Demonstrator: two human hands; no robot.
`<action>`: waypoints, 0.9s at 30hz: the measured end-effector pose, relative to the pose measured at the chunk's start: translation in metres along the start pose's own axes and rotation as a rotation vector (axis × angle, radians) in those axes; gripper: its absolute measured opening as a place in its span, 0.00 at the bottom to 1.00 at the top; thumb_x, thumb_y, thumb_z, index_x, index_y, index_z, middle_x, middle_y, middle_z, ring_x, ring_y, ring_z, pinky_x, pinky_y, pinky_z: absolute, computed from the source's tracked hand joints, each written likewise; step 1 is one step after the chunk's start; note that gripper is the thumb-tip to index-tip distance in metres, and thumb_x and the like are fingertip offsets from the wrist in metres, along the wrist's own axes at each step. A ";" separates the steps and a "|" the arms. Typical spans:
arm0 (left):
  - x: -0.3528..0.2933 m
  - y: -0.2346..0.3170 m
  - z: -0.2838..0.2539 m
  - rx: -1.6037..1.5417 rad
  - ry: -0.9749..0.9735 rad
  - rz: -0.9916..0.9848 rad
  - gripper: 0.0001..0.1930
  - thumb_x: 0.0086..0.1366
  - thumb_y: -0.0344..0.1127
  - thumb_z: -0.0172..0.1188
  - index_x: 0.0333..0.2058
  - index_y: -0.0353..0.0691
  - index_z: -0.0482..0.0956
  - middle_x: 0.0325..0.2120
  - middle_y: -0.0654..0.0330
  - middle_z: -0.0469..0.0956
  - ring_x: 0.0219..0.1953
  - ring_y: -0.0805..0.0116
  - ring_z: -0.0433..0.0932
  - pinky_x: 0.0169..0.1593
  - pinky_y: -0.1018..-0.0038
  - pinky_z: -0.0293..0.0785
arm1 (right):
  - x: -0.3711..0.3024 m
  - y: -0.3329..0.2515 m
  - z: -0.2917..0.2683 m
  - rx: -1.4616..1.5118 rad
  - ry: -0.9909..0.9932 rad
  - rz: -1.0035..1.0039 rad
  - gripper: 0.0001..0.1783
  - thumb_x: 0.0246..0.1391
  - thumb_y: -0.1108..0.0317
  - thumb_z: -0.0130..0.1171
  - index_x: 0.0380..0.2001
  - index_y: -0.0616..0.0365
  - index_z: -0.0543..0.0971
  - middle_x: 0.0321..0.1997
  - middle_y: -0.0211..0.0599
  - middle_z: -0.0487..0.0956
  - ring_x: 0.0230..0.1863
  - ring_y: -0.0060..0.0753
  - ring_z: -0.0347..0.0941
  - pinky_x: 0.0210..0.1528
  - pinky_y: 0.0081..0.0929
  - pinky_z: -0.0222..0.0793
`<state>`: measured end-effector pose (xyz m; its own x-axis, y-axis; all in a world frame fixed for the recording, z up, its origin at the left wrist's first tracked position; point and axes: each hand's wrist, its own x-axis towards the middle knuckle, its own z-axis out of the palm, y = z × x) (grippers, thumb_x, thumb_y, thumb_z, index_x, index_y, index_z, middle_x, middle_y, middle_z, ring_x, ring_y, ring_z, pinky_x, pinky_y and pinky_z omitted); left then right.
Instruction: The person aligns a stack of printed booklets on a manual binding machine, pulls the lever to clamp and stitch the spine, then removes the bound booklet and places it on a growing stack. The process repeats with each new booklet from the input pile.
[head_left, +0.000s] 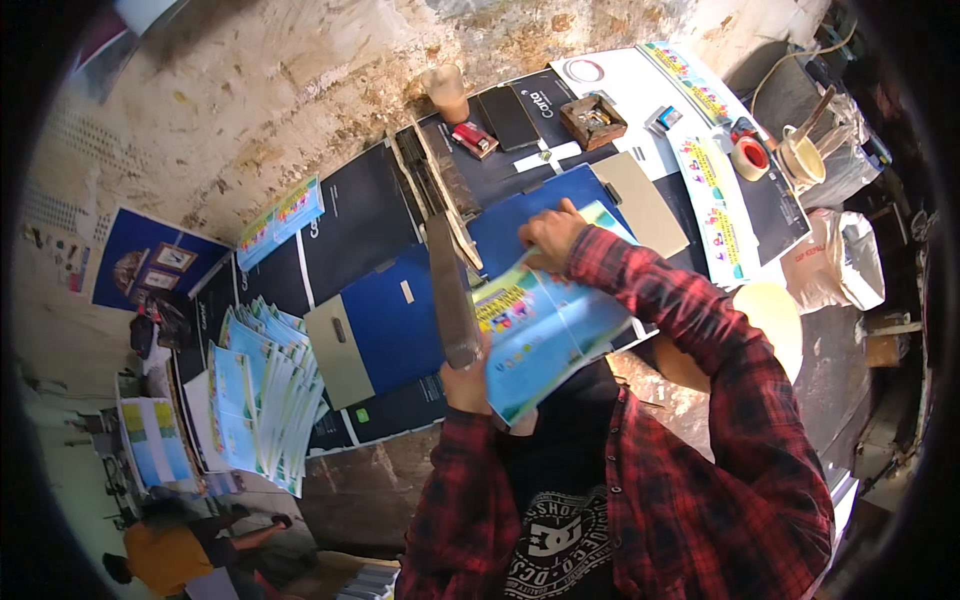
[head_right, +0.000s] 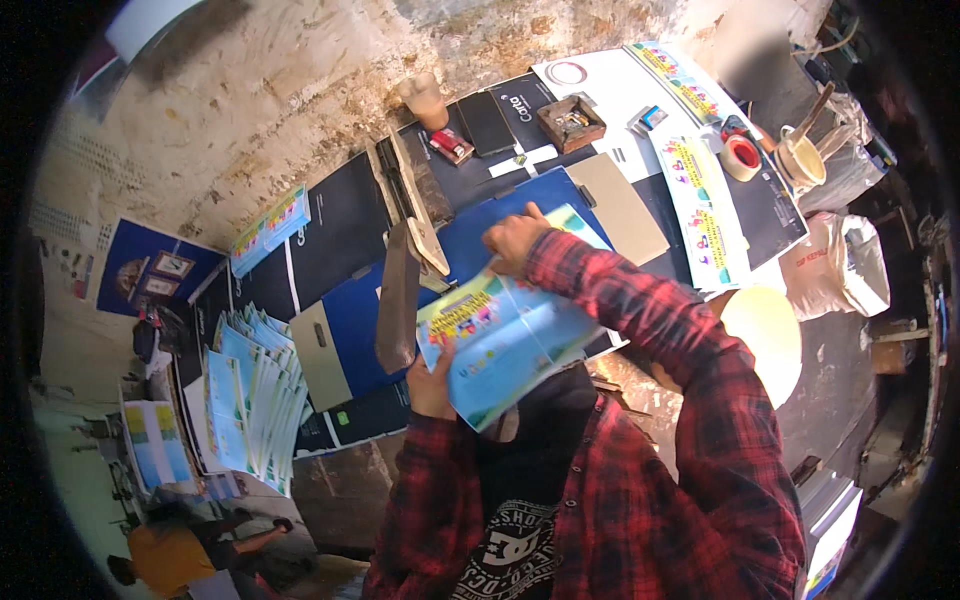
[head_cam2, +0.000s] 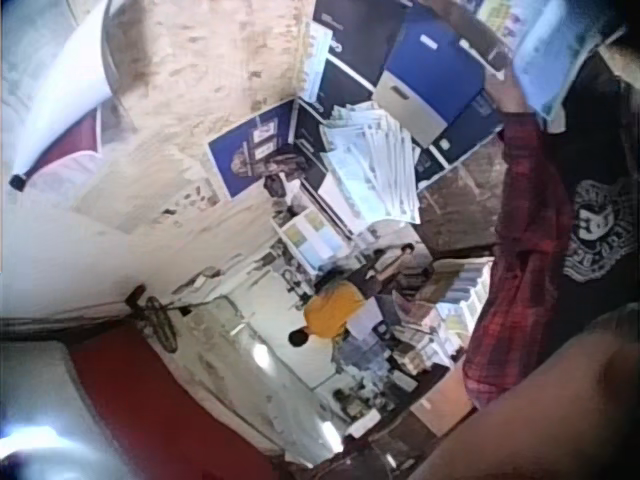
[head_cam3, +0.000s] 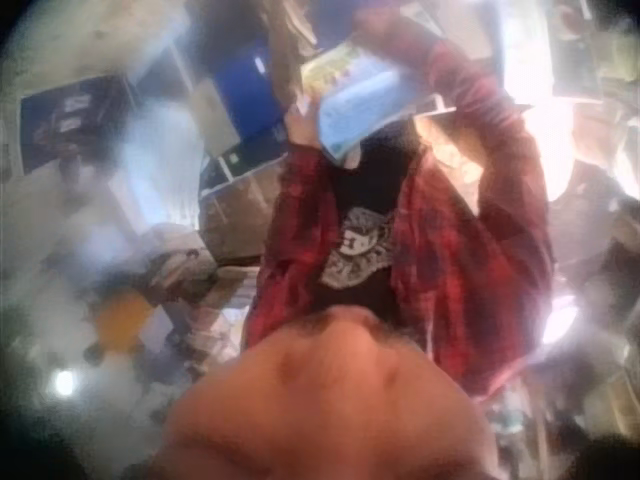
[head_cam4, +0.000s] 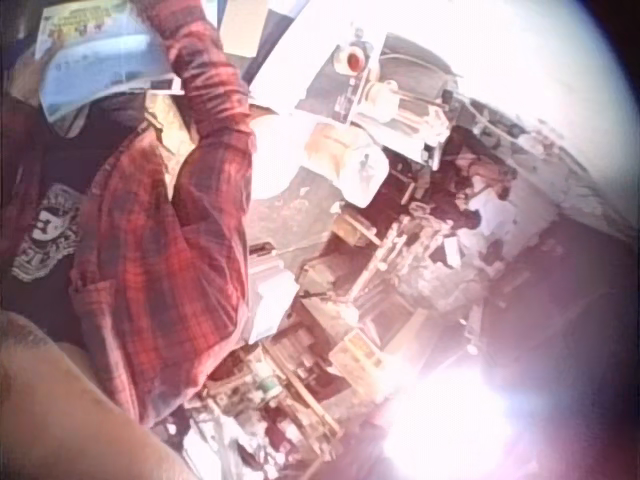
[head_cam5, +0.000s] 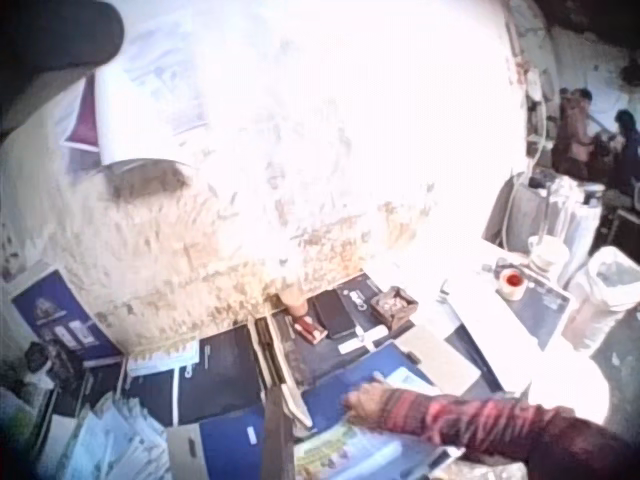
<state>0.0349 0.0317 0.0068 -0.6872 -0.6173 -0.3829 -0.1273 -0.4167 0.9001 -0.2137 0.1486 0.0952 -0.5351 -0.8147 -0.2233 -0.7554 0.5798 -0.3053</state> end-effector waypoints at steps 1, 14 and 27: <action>0.012 0.012 0.001 -0.015 -0.025 0.043 0.16 0.66 0.33 0.60 0.50 0.33 0.76 0.41 0.59 0.80 0.38 0.70 0.79 0.43 0.73 0.77 | 0.003 -0.002 0.004 -0.036 0.164 -0.005 0.21 0.45 0.52 0.70 0.39 0.50 0.81 0.43 0.34 0.80 0.49 0.37 0.75 0.60 0.46 0.59; 0.104 0.053 -0.067 0.096 -0.106 -0.270 0.17 0.69 0.41 0.58 0.51 0.37 0.75 0.36 0.63 0.80 0.35 0.75 0.79 0.41 0.75 0.78 | -0.013 -0.014 0.097 0.003 0.654 0.131 0.31 0.63 0.42 0.45 0.61 0.49 0.71 0.69 0.46 0.64 0.71 0.46 0.55 0.71 0.57 0.45; 0.085 0.079 -0.019 0.150 -0.187 -0.338 0.10 0.69 0.38 0.60 0.39 0.35 0.80 0.19 0.74 0.67 0.17 0.84 0.60 0.24 0.83 0.63 | -0.014 0.024 0.088 0.054 0.569 0.194 0.30 0.66 0.45 0.41 0.67 0.44 0.65 0.73 0.42 0.58 0.74 0.47 0.52 0.73 0.54 0.42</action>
<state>-0.0201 -0.0668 0.0416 -0.7054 -0.3245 -0.6302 -0.4612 -0.4650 0.7557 -0.1906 0.1745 0.0095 -0.7907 -0.5605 0.2464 -0.6116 0.7051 -0.3589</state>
